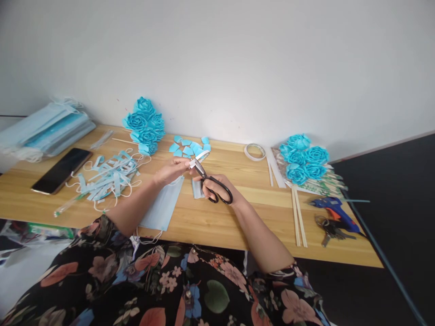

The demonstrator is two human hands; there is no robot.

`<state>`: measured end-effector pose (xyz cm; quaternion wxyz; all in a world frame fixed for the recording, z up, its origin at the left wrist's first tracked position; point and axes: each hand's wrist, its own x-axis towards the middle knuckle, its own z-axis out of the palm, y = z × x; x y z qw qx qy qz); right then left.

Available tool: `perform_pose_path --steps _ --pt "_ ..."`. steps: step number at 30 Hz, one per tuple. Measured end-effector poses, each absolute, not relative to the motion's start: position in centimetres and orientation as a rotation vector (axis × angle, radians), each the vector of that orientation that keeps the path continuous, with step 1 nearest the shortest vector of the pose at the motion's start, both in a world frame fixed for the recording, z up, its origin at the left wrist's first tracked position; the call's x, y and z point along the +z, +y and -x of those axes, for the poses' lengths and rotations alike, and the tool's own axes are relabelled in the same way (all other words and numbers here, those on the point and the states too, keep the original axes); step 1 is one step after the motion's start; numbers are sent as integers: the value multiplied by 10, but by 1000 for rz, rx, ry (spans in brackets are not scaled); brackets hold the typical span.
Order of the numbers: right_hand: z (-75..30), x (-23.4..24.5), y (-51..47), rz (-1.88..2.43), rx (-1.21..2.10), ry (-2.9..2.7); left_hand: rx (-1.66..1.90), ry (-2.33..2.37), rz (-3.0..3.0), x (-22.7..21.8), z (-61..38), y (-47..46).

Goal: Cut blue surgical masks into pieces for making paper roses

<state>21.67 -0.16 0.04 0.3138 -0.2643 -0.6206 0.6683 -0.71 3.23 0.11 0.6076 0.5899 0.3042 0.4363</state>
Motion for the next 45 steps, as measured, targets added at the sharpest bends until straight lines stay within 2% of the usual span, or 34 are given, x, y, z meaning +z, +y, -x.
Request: perform_pose_path --steps 26,35,40,42,45 --pt "-217 -4 0 788 1719 -1559 1020 589 -1242 0 6 34" --pt "-218 -3 0 777 1731 -1616 1109 786 -1401 -3 8 36" --pt "-218 -4 -2 653 1894 -1764 1136 894 -1456 -4 9 38" --pt "-221 -2 -2 602 1864 -1710 1113 901 -1525 -3 8 37" --pt "-231 9 4 608 1648 -1523 1086 919 -1617 -2 4 36"
